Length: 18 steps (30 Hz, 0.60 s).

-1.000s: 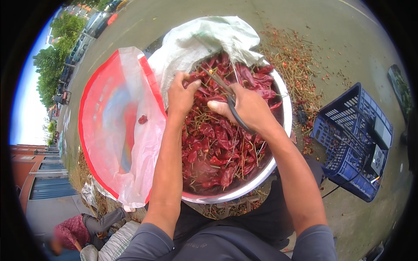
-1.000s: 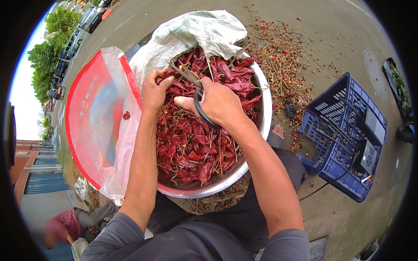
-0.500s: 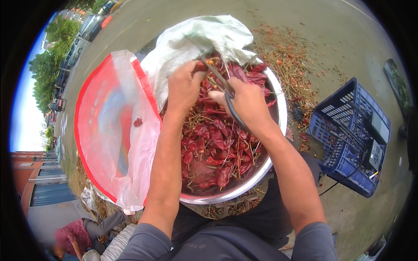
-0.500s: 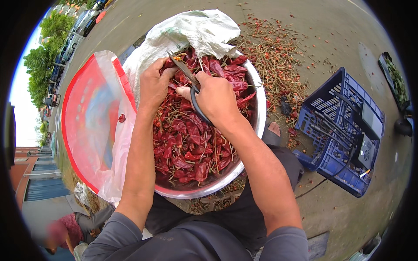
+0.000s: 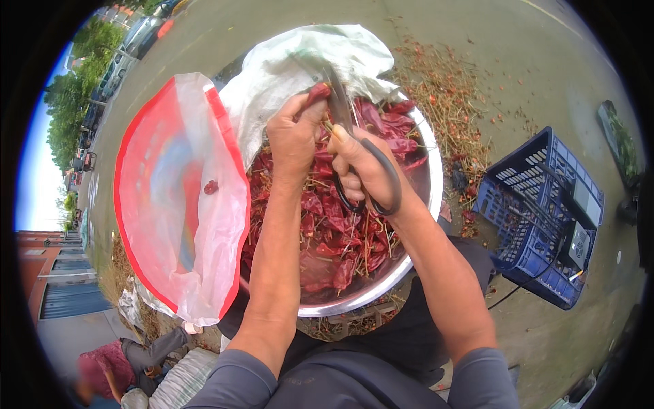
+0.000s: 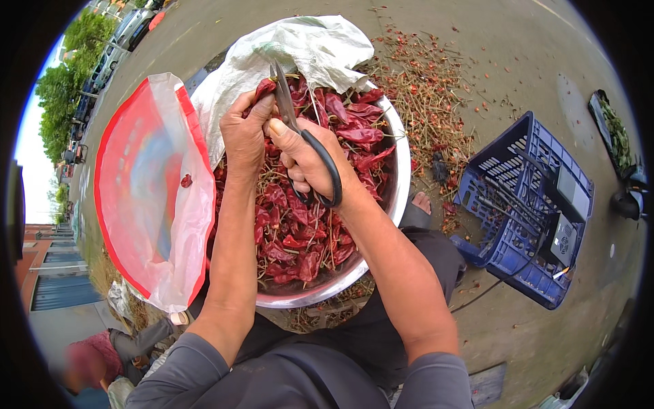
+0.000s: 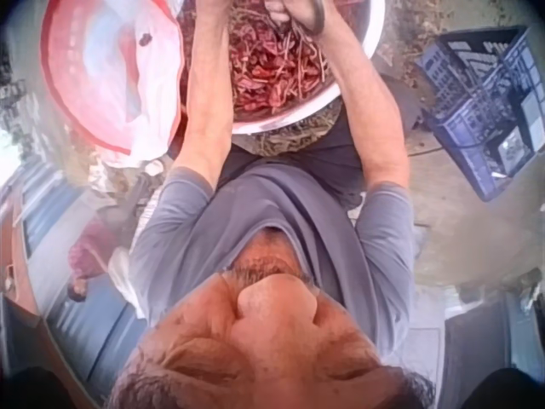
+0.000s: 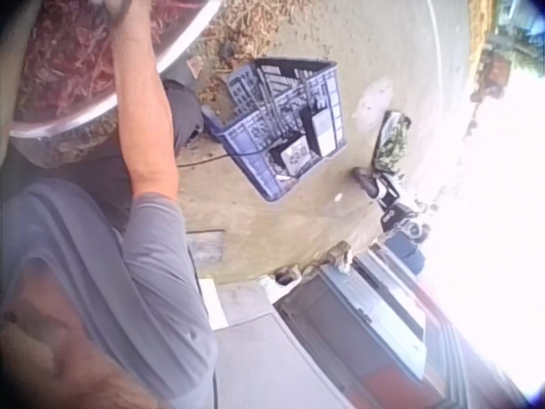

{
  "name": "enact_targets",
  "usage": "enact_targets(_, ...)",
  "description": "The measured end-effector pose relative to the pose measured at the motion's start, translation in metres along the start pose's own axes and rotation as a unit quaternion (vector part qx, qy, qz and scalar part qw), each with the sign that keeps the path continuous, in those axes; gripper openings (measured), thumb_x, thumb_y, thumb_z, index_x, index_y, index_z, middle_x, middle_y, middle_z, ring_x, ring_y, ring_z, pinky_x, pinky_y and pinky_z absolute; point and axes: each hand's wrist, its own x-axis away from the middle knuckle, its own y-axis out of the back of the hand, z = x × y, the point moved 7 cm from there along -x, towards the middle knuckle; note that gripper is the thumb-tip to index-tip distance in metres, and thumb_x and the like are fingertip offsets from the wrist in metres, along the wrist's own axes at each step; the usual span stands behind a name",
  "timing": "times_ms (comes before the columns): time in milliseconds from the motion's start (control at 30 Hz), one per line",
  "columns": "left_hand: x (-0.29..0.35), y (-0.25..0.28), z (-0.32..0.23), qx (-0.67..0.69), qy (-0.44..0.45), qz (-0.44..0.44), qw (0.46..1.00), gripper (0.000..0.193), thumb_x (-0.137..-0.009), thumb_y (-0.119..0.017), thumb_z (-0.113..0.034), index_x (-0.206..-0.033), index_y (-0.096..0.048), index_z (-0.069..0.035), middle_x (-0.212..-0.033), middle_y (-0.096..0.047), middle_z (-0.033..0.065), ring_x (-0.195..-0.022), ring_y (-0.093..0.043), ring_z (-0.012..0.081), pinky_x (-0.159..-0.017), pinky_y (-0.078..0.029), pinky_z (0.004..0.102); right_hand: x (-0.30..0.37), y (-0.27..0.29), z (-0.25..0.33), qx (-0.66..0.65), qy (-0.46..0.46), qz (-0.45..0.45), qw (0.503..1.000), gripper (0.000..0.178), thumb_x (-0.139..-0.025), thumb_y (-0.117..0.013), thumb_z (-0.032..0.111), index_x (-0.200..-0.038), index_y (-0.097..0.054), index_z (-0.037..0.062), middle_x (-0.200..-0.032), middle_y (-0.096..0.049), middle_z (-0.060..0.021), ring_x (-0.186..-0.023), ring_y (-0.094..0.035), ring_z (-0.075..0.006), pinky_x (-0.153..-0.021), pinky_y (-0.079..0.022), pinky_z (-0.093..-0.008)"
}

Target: The person uses scissors to trim the stems off dried red chilies in a metal bowl. They pick up each chili, cut the stem, and place the trimmed chili into a plastic bag.

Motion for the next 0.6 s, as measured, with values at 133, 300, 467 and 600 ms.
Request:
enact_targets(133,0.006,-0.005,-0.002,0.032,0.020,-0.001,0.999,0.019,-0.093,-0.072,-0.011,-0.108,-0.074,0.000,-0.077,-0.064,-0.0020,-0.060,-0.048,0.0018,-0.052,-0.036,0.0194,0.000,-0.006,-0.005,-0.068,-0.001,0.019,0.997,0.044,-0.098,-0.062,0.053,-0.096,-0.053,0.0105,-0.066,-0.043,0.0048,-0.048,-0.036,-0.0021,-0.041,-0.030,-0.0205)
enact_targets(300,0.085,0.048,0.084,0.012,0.163,-0.014,0.986,0.010,-0.094,-0.068,-0.009,-0.098,-0.071,-0.001,-0.077,-0.064,-0.0006,-0.060,-0.053,0.0052,-0.054,-0.041,0.0214,-0.016,0.081,0.107,-0.314,0.284,0.084,0.902,0.051,-0.099,-0.055,0.057,-0.103,-0.055,0.0060,-0.071,-0.043,0.0026,-0.055,-0.039,-0.0063,-0.048,-0.036,-0.0209)
enact_targets(467,0.085,0.038,0.079,0.031,0.148,-0.004,0.988,0.013,-0.096,-0.067,-0.010,-0.107,-0.065,-0.003,-0.092,-0.070,0.0045,-0.079,-0.063,0.0107,-0.070,-0.051,0.0240,-0.023,0.072,0.042,-0.137,0.180,-0.157,0.961,0.076,-0.090,-0.060,0.068,-0.120,-0.048,-0.0005,-0.090,-0.064,-0.0153,-0.079,-0.065,-0.0221,-0.075,-0.056,-0.0372)
enact_targets(600,0.073,0.047,0.062,0.064,0.133,0.032,0.989,0.028,-0.094,-0.066,-0.005,-0.122,-0.061,-0.004,-0.105,-0.070,0.0079,-0.089,-0.066,0.0147,-0.071,-0.052,0.0266,-0.015,0.091,0.059,-0.089,0.199,-0.206,0.954,0.090,-0.087,-0.059,0.074,-0.132,-0.039,-0.0014,-0.136,-0.047,-0.0340,-0.131,-0.048,-0.0409,-0.107,-0.043,-0.0527)
